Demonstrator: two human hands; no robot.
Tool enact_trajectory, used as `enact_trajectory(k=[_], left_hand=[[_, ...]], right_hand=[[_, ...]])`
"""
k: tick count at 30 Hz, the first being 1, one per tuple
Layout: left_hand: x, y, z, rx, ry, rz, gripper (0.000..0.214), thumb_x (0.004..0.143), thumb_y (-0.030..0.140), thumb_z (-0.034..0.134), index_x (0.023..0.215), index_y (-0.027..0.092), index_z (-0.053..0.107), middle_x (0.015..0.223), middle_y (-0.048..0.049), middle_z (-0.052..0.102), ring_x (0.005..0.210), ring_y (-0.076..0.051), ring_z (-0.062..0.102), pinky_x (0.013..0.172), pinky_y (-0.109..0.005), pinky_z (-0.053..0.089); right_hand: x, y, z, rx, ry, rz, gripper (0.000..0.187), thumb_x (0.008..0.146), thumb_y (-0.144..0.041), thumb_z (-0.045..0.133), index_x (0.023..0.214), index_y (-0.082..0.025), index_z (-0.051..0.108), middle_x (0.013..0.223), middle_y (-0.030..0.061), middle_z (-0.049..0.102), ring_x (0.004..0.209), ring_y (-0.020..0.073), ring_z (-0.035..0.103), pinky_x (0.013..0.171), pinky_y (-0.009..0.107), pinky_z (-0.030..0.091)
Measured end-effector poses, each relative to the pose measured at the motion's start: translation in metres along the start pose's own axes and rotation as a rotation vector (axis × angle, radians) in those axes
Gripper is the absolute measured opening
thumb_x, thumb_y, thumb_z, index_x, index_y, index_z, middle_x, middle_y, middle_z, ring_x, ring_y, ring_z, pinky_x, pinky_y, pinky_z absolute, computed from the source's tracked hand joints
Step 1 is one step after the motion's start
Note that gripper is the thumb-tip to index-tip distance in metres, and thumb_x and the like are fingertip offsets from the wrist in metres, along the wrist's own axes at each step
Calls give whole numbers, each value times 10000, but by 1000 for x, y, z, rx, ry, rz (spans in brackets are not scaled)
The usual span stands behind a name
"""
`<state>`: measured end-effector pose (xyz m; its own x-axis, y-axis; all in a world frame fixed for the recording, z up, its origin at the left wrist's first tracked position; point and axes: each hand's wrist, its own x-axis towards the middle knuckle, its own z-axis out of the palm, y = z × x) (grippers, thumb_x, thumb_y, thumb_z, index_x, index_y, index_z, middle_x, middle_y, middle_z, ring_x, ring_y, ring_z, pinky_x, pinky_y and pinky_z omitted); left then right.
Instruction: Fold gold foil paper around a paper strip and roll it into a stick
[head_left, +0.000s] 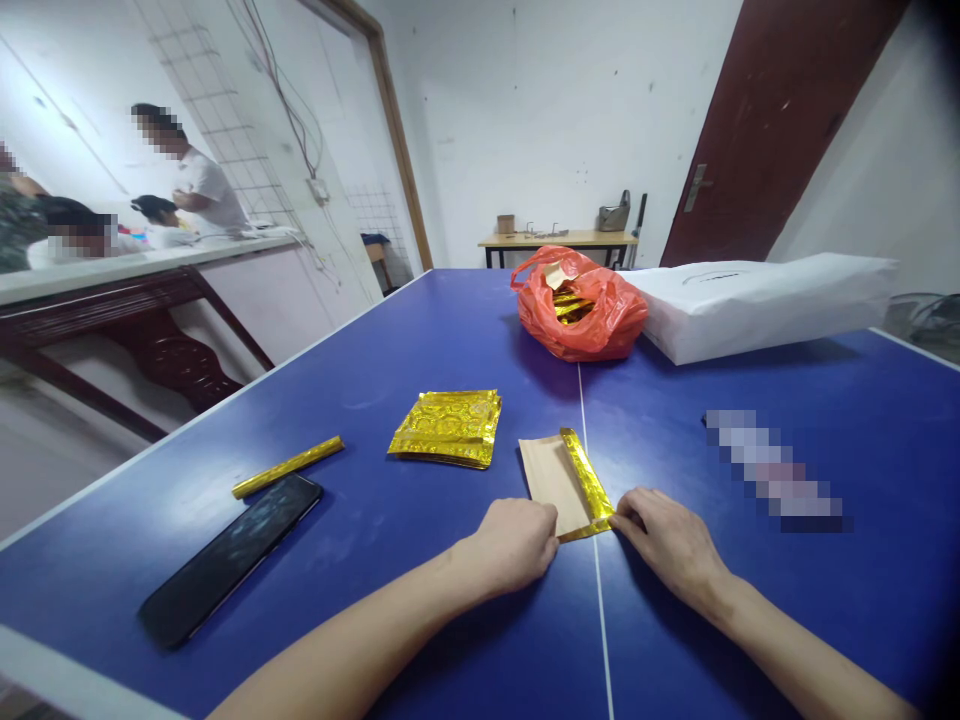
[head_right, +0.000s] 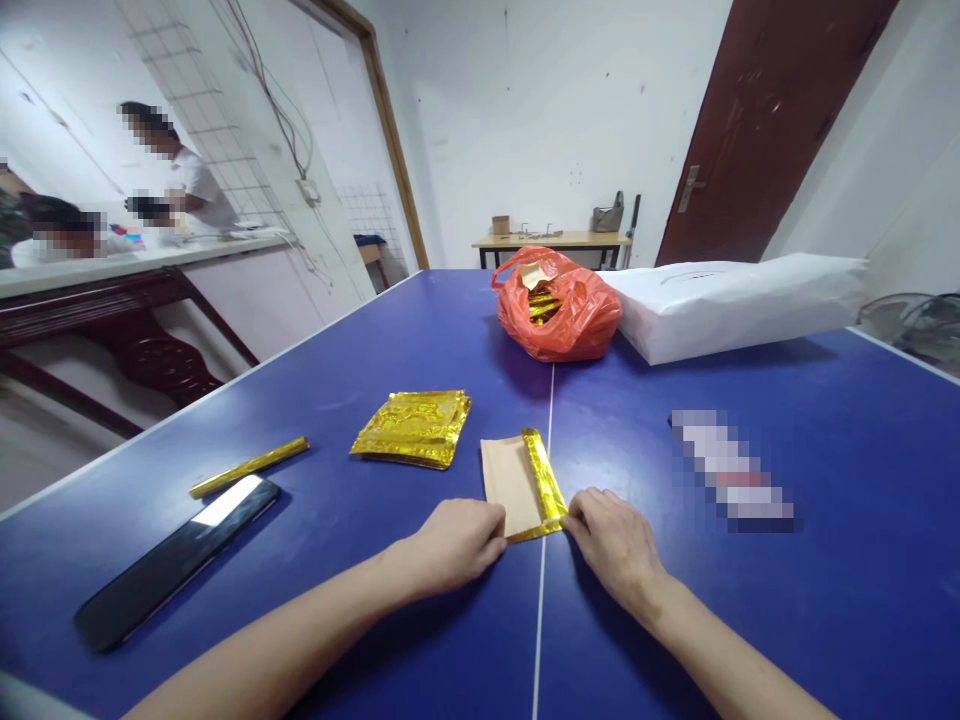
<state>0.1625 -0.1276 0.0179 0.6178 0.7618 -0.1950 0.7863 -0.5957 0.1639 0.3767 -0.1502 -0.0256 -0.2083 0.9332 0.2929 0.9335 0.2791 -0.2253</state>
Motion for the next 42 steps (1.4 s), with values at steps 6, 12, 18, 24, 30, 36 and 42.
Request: enact_trajectory(k=[6,12,18,24,30,36,42], left_hand=[[0,-1,4,43,3,30,178,796,276,413,821,176,559,817,-88,650,744,-242,620,610,-316,461],[-2,3,12,111,176,138,154,799,216,406,853,151,535,836,-78,593,775,-220,563,640,-319,453],[-3,14,22,139,362,238,108,769,207,447,814,149,526,836,-75,546,792,-223,503,673,-340,432],[2,21,35,144,402,317,144,834,270,448,830,142,515,771,-54,550,729,-204,504,642,-327,426],[1,17,33,101,391,365,239,820,381,511,843,143,516,825,-56,547,787,-196,495,693,-314,424],[7,8,29,172,372,350,166,882,200,407,783,151,530,789,-45,539,756,-179,483,648,-293,404],[9,6,33,204,354,353,134,867,156,433,791,149,542,801,-42,545,754,-171,474,655,-289,393]], right_hand=[[-1,0,-1,5,-8,-12,86,821,-244,501,785,-215,574,706,12,587,651,170,559,556,277,422],[-3,-7,-4,6,102,-220,194,810,-238,521,986,-201,591,1067,109,554,929,233,534,760,373,448],[-4,-15,-4,-66,229,-374,185,823,-125,453,786,-184,624,969,113,582,887,225,518,760,371,429],[-6,-11,-1,-127,211,-357,228,807,-63,411,705,-164,588,742,71,572,673,186,494,628,322,425],[-3,-4,0,-66,220,-377,240,821,-42,385,765,-157,587,864,87,619,798,186,550,785,345,447],[-3,1,4,-103,246,-343,273,807,-38,375,771,-170,612,1053,114,616,909,199,568,819,348,458],[-4,4,5,-165,271,-224,274,787,-53,407,755,-185,645,1060,123,616,933,239,564,789,390,470]])
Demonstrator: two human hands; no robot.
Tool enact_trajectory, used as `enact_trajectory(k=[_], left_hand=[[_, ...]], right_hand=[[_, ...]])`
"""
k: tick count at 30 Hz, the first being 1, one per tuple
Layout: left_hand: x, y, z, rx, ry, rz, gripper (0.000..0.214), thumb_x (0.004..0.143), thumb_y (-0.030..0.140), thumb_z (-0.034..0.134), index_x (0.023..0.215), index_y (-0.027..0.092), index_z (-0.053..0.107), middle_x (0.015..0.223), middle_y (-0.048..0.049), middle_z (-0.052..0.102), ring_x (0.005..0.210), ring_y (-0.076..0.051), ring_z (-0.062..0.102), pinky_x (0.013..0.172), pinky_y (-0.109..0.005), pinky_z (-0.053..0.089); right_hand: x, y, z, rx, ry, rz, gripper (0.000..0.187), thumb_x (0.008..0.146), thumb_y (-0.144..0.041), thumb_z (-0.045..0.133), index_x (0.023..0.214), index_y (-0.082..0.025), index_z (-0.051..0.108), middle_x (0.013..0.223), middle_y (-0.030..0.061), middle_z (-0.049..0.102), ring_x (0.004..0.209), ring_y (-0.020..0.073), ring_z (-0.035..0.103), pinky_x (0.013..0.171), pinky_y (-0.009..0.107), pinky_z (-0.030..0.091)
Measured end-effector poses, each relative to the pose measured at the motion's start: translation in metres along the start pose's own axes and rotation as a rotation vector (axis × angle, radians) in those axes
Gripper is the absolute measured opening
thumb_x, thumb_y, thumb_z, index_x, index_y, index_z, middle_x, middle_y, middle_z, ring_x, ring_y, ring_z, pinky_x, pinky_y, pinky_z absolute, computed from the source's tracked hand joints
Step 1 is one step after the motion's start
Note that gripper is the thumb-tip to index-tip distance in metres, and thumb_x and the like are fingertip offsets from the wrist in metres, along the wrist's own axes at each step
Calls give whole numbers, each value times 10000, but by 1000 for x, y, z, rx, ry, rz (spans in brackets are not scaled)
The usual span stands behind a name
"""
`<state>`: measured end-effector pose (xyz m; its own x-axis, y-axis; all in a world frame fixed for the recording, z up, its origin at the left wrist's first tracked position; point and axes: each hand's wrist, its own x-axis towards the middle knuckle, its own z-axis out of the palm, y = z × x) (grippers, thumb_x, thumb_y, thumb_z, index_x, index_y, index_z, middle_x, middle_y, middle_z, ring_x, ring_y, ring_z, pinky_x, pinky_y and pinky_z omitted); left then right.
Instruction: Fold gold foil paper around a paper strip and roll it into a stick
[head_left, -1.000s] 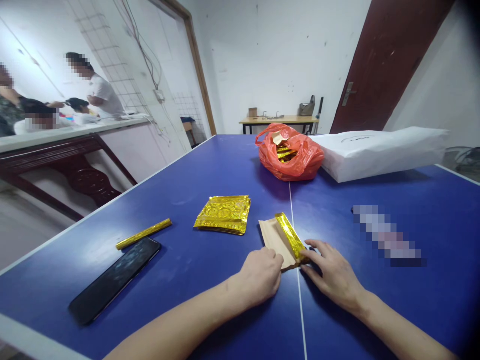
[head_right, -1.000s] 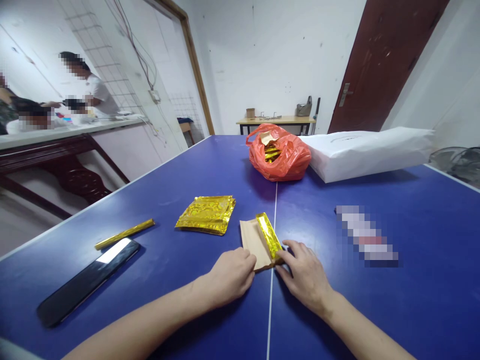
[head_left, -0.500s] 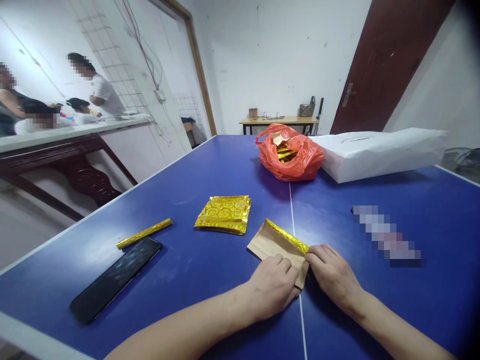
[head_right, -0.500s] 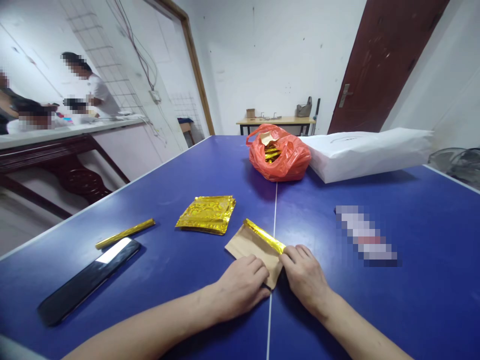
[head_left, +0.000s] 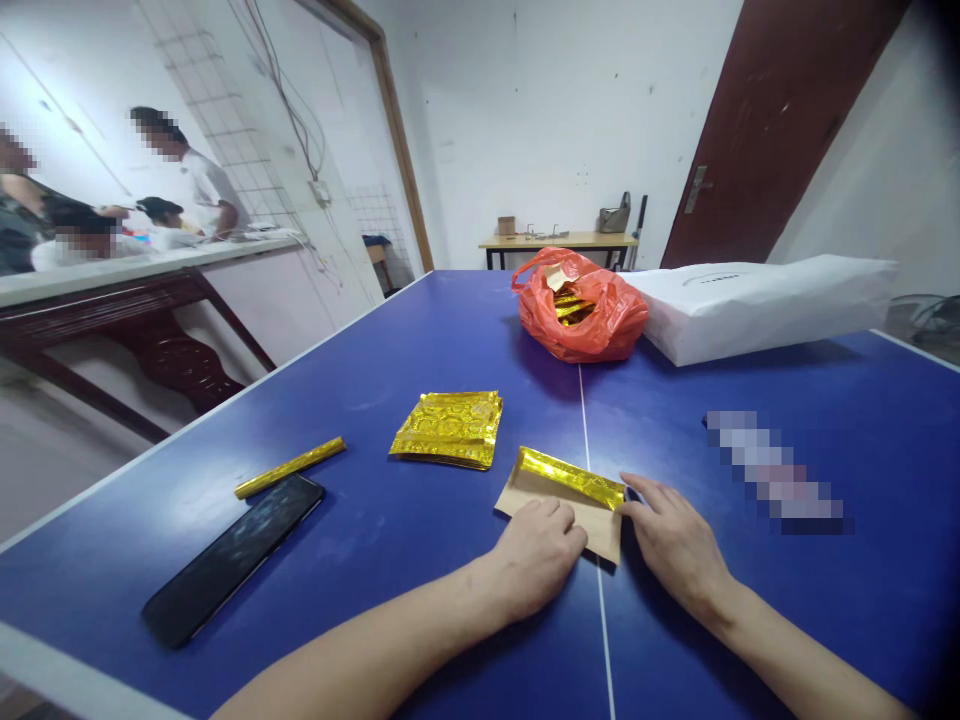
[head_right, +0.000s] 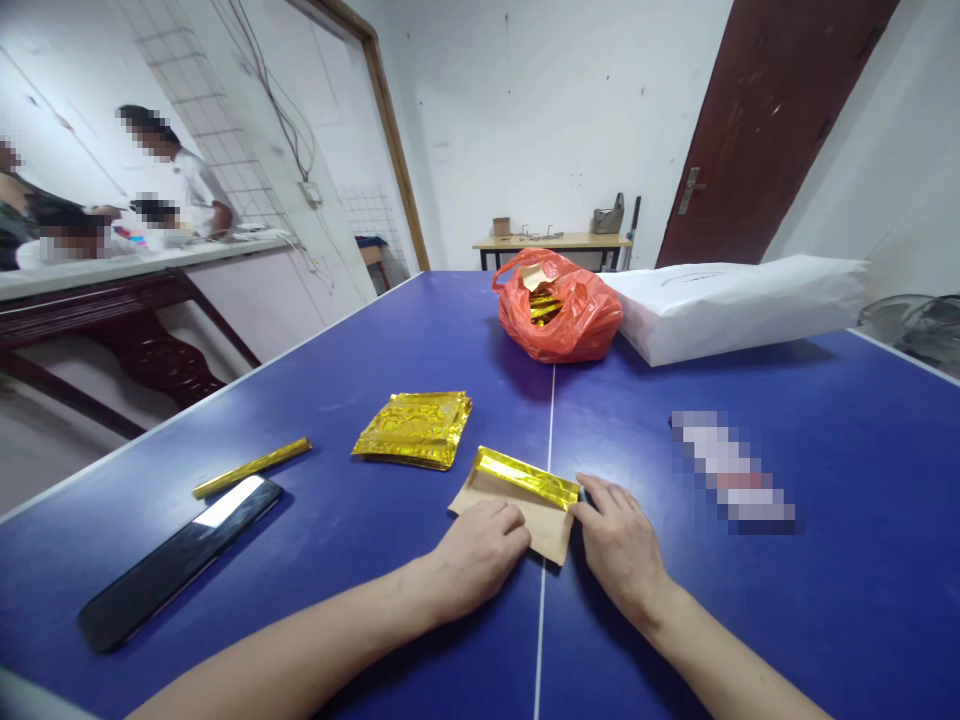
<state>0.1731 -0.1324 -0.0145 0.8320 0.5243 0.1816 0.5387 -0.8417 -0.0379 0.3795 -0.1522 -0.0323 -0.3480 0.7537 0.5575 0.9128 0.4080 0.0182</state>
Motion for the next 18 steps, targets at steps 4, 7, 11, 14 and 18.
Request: enact_trajectory(k=[4,7,11,14,18], left_hand=[[0,0,2,0,8,-9,122,864,161,443,791,151,539,803,-36,543,751,-168,470,648,-279,383],[1,1,1,-9,6,-23,127,865,160,438,788,150,540,803,-36,540,746,-163,465,641,-271,377],[2,1,0,-45,5,-53,132,870,184,432,813,147,544,805,-37,534,734,-159,461,628,-268,372],[2,0,1,-74,1,-63,150,877,209,421,813,147,542,808,-40,525,733,-158,459,626,-266,371],[3,0,2,-80,7,-77,205,890,219,385,773,147,536,794,-40,516,737,-158,460,630,-265,372]], right_hand=[[0,0,-1,5,24,73,265,805,-75,395,825,-191,633,1072,107,611,930,231,564,788,398,472],[2,-5,-8,101,41,53,222,831,-125,402,918,-178,599,1086,117,592,946,226,552,804,397,457],[5,-19,-20,289,-52,-85,153,824,-218,486,936,-168,578,1017,112,579,951,222,515,812,377,433],[5,-27,-24,319,-130,-119,89,806,-229,519,828,-187,594,859,69,584,817,199,511,749,358,426],[3,-27,-17,257,-128,-116,190,843,-184,456,707,-190,588,738,45,561,719,172,491,676,317,402]])
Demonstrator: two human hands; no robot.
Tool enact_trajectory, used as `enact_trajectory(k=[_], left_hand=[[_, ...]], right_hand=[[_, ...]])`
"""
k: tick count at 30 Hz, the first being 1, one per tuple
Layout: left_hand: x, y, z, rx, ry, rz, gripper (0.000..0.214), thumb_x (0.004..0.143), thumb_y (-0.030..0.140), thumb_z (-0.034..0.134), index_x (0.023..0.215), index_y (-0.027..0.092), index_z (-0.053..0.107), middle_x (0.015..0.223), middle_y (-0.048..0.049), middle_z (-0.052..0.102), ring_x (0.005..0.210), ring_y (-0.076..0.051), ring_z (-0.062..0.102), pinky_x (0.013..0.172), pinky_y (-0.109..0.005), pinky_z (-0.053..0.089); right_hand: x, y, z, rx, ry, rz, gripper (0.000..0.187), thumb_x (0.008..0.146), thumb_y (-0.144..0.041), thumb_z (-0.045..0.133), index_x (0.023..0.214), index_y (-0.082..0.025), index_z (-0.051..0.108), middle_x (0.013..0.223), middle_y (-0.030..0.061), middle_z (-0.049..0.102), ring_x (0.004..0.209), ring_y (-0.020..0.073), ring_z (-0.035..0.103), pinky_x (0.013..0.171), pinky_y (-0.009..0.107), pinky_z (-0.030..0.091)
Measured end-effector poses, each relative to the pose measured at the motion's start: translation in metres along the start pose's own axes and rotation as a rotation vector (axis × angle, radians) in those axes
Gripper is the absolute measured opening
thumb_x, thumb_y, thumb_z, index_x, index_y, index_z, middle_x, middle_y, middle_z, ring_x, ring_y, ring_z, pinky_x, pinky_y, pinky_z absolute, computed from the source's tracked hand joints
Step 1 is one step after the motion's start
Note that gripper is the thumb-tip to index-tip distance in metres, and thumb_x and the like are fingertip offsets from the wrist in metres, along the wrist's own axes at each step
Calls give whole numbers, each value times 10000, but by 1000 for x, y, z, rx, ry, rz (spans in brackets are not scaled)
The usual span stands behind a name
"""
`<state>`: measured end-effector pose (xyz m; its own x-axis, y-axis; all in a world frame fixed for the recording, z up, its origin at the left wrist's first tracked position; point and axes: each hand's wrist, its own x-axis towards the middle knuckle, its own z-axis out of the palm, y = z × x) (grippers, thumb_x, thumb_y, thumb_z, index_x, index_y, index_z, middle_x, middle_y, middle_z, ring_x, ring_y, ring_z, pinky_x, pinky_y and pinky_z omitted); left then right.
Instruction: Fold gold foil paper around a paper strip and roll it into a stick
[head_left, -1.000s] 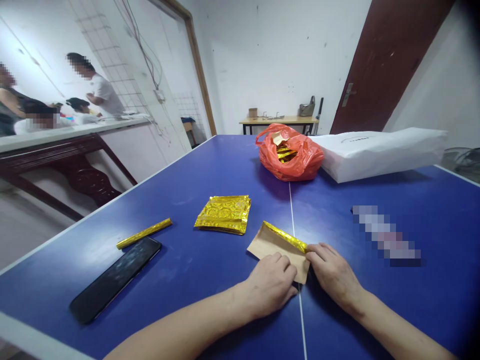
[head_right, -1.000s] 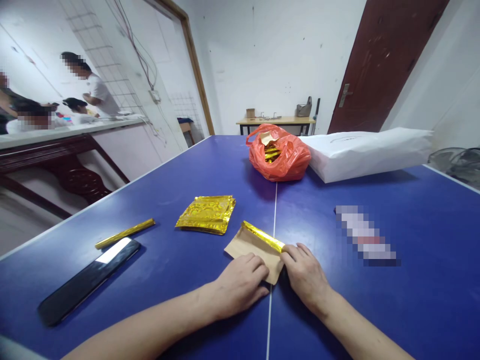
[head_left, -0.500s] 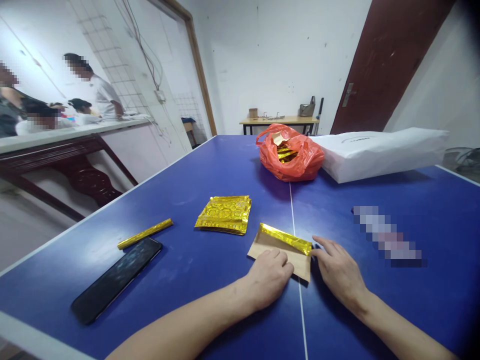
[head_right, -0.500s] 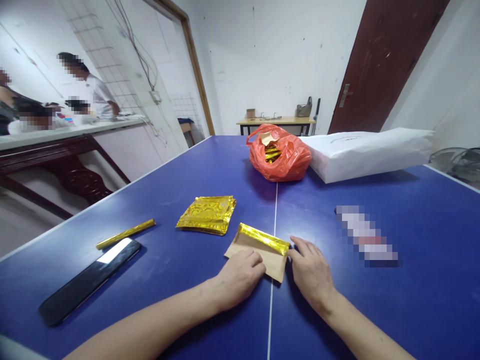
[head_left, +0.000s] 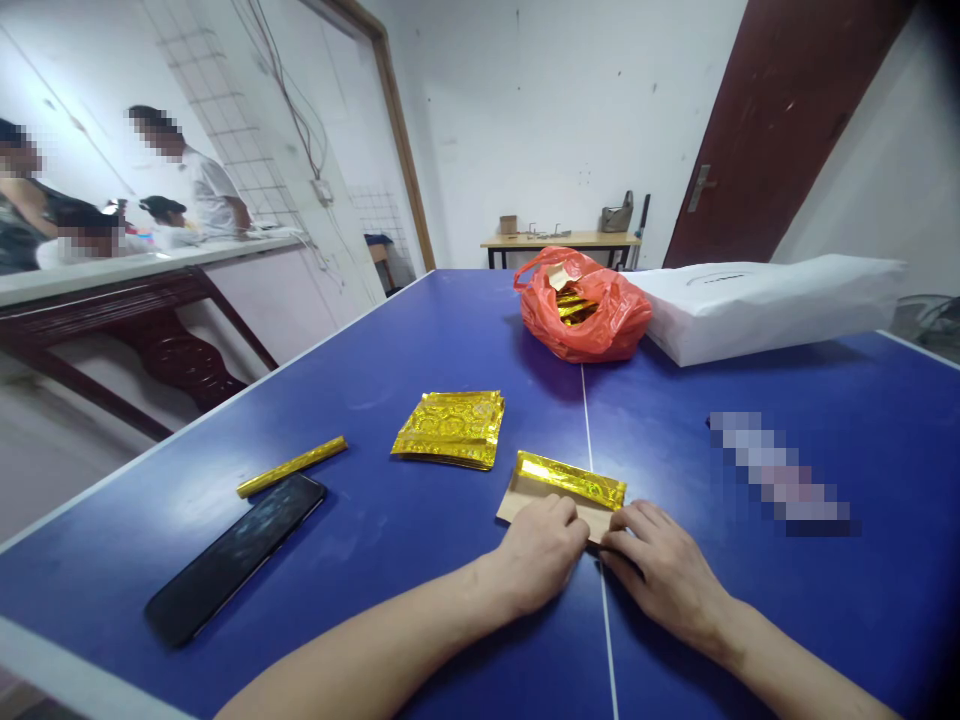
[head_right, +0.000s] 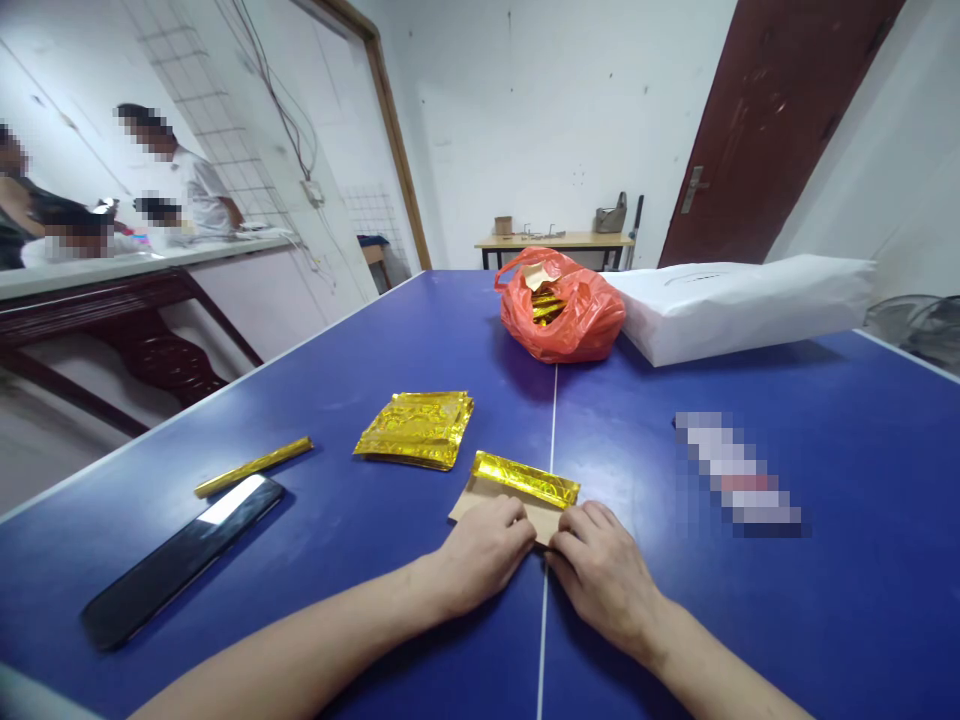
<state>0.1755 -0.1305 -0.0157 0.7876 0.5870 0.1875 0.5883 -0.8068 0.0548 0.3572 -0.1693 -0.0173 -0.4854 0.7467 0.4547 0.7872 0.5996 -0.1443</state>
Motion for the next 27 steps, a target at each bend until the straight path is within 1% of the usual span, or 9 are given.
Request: enact_trajectory(k=[3,7,10,14,23,27], left_hand=[[0,-1,-4,-5,-5,-29,231,895,248,371,767,149,535,803,-44,516,759,-165,468,640,-268,380],[-2,-8,-13,-28,-60,-55,192,876,252,393,796,153,537,823,-44,526,771,-172,489,647,-267,390],[-3,-15,-18,-80,-107,-84,194,874,235,386,792,156,542,817,-42,532,763,-167,504,652,-260,395],[-3,-20,-21,-173,-150,-117,146,848,225,435,809,163,561,815,-34,552,759,-158,525,664,-250,403],[-2,-19,-22,-210,-157,-139,149,849,217,434,843,158,569,832,-39,587,766,-167,543,680,-260,418],[-3,-20,-21,-202,-151,-129,165,851,190,400,835,162,562,825,-39,582,760,-167,539,673,-263,417]], right_hand=[[-2,4,5,-48,14,-3,241,860,-173,429,665,-189,571,705,39,555,693,163,486,648,297,385],[-3,6,5,-75,17,27,221,856,-195,444,665,-192,556,708,34,559,683,164,489,641,292,375],[-3,6,4,-97,29,48,229,859,-207,434,660,-197,548,699,32,557,666,163,488,625,286,367],[-2,7,2,-125,24,59,264,875,-189,380,661,-194,533,679,32,545,644,159,482,612,282,357],[-3,9,4,-153,8,94,222,855,-192,401,658,-193,504,689,34,540,645,160,475,603,285,340],[-3,10,3,-134,-10,102,205,845,-196,417,659,-194,504,688,28,530,646,156,476,605,283,341]])
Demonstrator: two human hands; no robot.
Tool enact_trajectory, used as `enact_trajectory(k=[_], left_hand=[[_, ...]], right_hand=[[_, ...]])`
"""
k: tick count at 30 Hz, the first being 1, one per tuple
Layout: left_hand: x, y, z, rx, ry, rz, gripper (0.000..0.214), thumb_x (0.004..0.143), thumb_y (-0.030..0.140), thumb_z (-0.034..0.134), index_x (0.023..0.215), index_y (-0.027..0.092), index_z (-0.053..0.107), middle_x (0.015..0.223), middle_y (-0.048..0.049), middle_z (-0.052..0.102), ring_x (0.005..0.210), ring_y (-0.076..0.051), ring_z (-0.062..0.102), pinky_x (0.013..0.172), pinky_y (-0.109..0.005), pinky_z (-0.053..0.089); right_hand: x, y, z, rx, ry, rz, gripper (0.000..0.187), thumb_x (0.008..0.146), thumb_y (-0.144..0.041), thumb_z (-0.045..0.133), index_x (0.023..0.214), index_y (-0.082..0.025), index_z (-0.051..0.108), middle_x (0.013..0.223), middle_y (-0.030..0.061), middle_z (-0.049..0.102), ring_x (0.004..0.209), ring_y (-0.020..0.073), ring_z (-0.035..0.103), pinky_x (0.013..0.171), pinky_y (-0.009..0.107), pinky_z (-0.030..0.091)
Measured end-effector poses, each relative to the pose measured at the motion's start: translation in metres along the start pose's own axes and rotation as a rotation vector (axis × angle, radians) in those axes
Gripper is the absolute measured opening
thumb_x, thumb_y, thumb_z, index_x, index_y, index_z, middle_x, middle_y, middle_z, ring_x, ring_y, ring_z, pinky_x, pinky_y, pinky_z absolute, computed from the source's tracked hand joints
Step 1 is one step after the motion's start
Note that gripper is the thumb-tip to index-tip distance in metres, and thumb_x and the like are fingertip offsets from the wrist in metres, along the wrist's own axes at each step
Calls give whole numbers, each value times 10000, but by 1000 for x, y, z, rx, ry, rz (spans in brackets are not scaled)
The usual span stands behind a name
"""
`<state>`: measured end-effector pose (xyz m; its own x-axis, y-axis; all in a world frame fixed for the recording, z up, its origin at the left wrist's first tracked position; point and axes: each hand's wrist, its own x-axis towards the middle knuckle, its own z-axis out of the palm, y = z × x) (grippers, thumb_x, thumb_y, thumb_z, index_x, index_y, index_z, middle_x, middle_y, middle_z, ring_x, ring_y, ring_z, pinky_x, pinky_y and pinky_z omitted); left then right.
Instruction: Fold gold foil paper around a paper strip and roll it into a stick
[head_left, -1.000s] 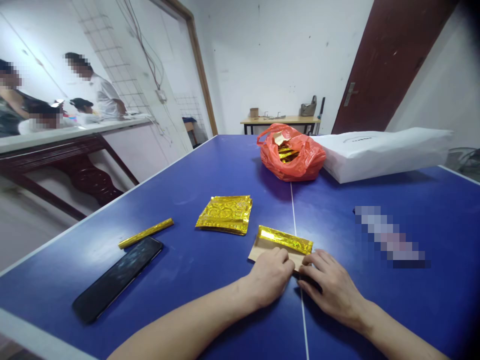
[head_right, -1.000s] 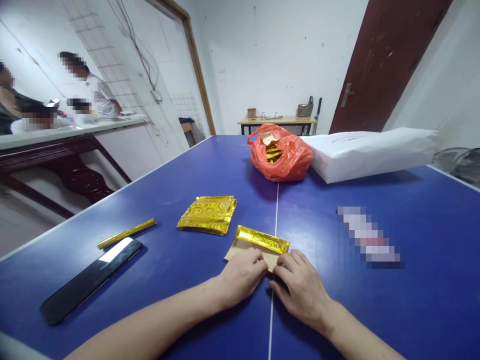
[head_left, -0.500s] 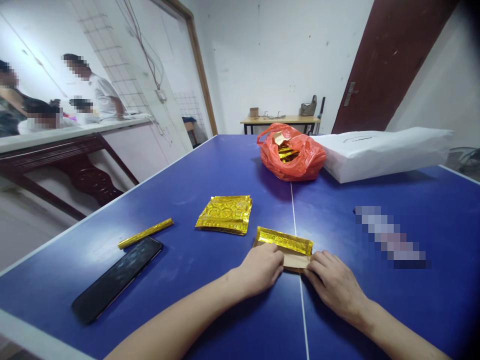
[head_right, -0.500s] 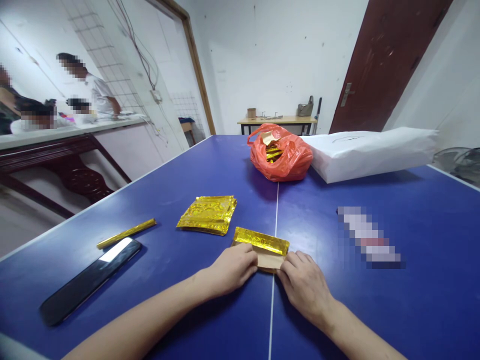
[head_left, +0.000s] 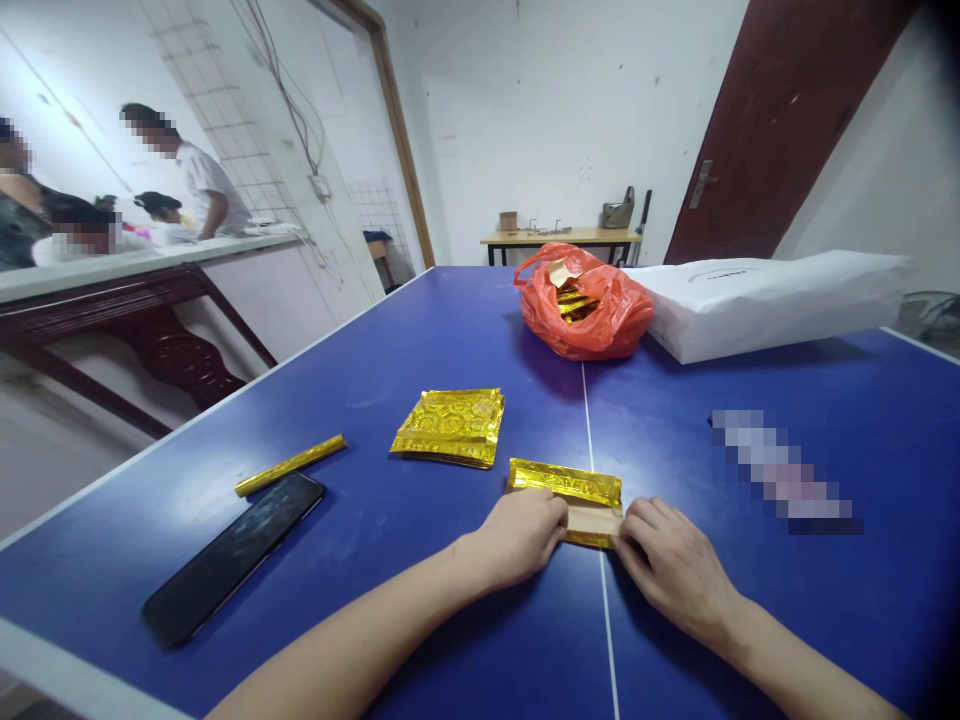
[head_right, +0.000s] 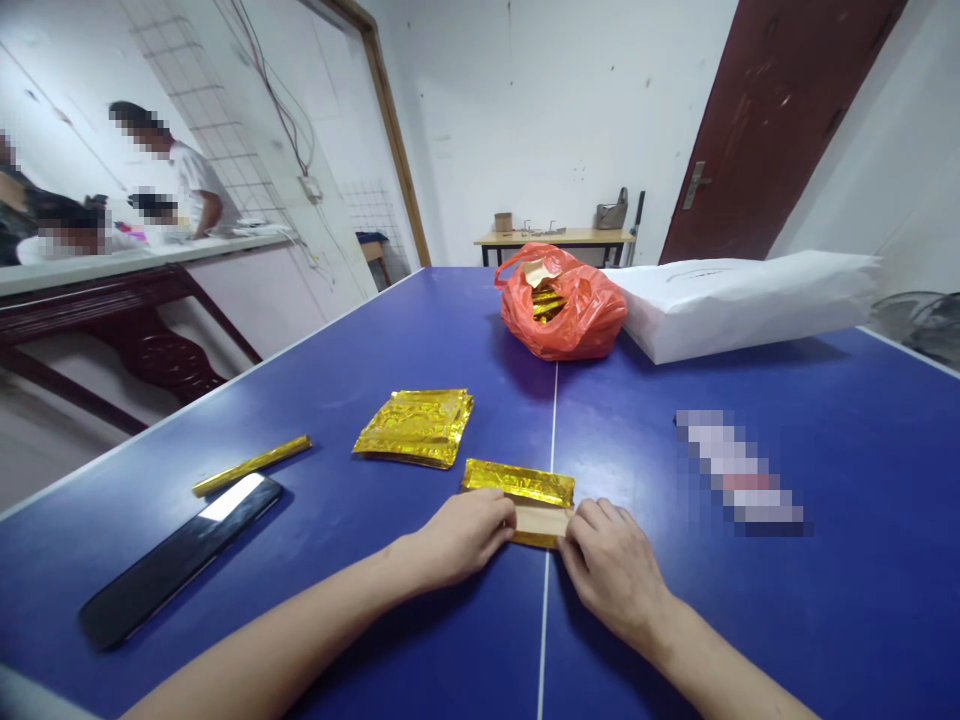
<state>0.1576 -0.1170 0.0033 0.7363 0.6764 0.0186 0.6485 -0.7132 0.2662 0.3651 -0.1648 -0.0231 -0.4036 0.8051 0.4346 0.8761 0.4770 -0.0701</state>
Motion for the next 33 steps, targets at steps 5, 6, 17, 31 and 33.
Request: enact_trajectory(k=[5,6,17,31,33], left_hand=[[-1,0,1,46,-1,32,159,825,150,400,844,170,557,828,-38,576,753,-166,526,672,-264,410],[-1,0,1,66,5,32,154,823,152,403,843,170,554,825,-39,573,751,-169,522,668,-266,408],[-1,-5,3,121,19,19,150,851,176,371,839,173,520,822,-41,553,742,-176,509,651,-267,393],[-3,-3,-4,33,-35,0,173,842,146,351,921,177,502,871,-45,559,780,-177,508,674,-269,392],[-2,-3,-2,40,-35,-6,169,843,152,353,923,177,501,871,-46,559,778,-179,509,671,-271,393]], right_hand=[[0,-1,-2,32,-35,-1,164,825,-214,460,669,-193,504,717,31,533,670,162,480,619,290,351],[0,-1,-3,36,-40,-1,157,822,-217,469,671,-193,505,723,32,535,677,164,480,624,292,353],[0,0,0,-9,-41,19,213,853,-194,414,662,-191,511,700,31,531,654,163,471,610,293,339],[0,4,1,-53,-49,58,219,844,-180,406,650,-186,508,673,24,530,636,159,466,609,287,320],[-1,5,2,-59,-59,64,214,836,-177,415,643,-186,507,669,22,529,633,160,467,606,288,316]])
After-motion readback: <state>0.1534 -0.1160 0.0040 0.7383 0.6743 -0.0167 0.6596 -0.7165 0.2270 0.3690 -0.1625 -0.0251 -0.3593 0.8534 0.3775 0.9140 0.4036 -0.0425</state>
